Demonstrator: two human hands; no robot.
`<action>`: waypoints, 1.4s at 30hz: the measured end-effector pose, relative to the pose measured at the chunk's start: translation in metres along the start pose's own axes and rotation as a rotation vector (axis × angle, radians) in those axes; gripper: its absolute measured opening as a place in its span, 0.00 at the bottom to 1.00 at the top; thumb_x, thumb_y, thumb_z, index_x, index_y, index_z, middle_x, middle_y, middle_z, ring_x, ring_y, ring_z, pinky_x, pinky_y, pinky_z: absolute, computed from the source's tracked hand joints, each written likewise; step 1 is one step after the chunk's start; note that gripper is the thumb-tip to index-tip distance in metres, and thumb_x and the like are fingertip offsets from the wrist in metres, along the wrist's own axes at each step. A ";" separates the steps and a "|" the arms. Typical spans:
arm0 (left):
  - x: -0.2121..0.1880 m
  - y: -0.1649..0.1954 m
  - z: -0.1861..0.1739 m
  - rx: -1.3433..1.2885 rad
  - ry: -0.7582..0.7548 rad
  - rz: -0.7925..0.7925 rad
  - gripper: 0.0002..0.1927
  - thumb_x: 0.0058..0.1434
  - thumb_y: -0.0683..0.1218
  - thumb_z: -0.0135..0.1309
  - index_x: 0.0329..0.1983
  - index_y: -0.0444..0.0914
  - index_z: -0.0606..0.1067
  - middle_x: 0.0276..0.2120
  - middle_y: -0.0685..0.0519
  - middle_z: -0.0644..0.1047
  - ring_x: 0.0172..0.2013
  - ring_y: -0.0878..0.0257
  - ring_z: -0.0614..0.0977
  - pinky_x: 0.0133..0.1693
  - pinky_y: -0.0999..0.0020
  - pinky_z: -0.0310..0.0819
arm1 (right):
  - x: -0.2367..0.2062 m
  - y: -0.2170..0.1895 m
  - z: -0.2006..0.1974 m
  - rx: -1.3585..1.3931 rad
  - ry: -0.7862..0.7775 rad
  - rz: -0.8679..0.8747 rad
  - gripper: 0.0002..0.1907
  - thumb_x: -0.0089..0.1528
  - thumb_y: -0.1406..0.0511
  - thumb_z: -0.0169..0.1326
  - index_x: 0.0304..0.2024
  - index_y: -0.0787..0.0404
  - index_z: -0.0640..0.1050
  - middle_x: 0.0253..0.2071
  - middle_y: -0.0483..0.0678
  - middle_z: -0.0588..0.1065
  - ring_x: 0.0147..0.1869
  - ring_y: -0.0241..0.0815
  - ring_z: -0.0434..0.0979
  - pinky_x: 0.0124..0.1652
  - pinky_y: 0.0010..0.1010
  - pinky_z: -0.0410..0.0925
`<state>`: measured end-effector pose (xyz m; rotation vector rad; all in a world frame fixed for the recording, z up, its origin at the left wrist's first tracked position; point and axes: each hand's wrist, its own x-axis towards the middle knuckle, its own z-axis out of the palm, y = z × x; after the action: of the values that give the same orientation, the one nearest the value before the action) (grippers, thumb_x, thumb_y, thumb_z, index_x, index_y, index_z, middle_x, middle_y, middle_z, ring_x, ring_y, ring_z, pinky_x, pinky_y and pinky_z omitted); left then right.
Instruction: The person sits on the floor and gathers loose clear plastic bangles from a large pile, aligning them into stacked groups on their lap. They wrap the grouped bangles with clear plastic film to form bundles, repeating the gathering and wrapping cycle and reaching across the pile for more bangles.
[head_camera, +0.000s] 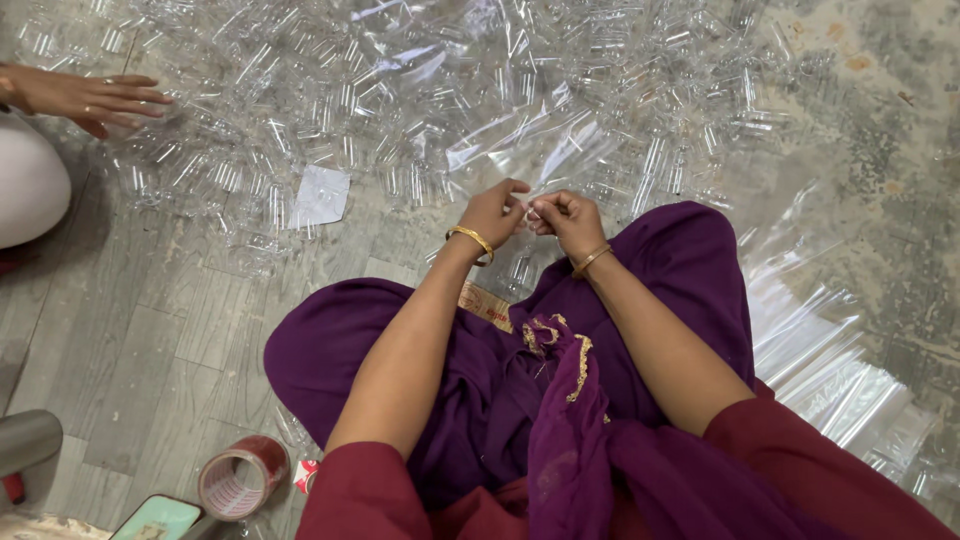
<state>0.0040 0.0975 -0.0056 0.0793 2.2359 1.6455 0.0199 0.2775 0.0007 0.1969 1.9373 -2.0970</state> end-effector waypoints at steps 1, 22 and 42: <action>-0.001 -0.001 0.002 -0.010 -0.036 -0.023 0.19 0.63 0.45 0.54 0.58 0.39 0.73 0.40 0.49 0.83 0.36 0.62 0.89 0.37 0.68 0.85 | 0.001 0.004 -0.002 -0.038 0.016 0.012 0.12 0.67 0.61 0.58 0.37 0.64 0.79 0.30 0.47 0.78 0.29 0.32 0.77 0.31 0.23 0.73; -0.006 0.047 -0.022 0.023 0.163 0.199 0.45 0.56 0.33 0.50 0.75 0.52 0.54 0.39 0.50 0.80 0.27 0.64 0.85 0.31 0.67 0.83 | -0.098 -0.045 -0.243 -1.358 0.634 0.256 0.39 0.56 0.57 0.68 0.68 0.51 0.71 0.72 0.66 0.57 0.73 0.70 0.56 0.63 0.56 0.58; -0.028 0.071 -0.049 0.595 0.319 0.428 0.41 0.54 0.28 0.49 0.70 0.47 0.62 0.45 0.46 0.78 0.44 0.44 0.80 0.40 0.48 0.74 | -0.163 0.027 -0.189 -0.763 0.276 0.165 0.27 0.63 0.57 0.59 0.64 0.55 0.76 0.69 0.57 0.70 0.74 0.53 0.68 0.67 0.39 0.66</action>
<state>0.0027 0.0685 0.0802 0.5083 3.0603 1.1624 0.1664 0.4813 0.0039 0.4722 2.6164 -1.1554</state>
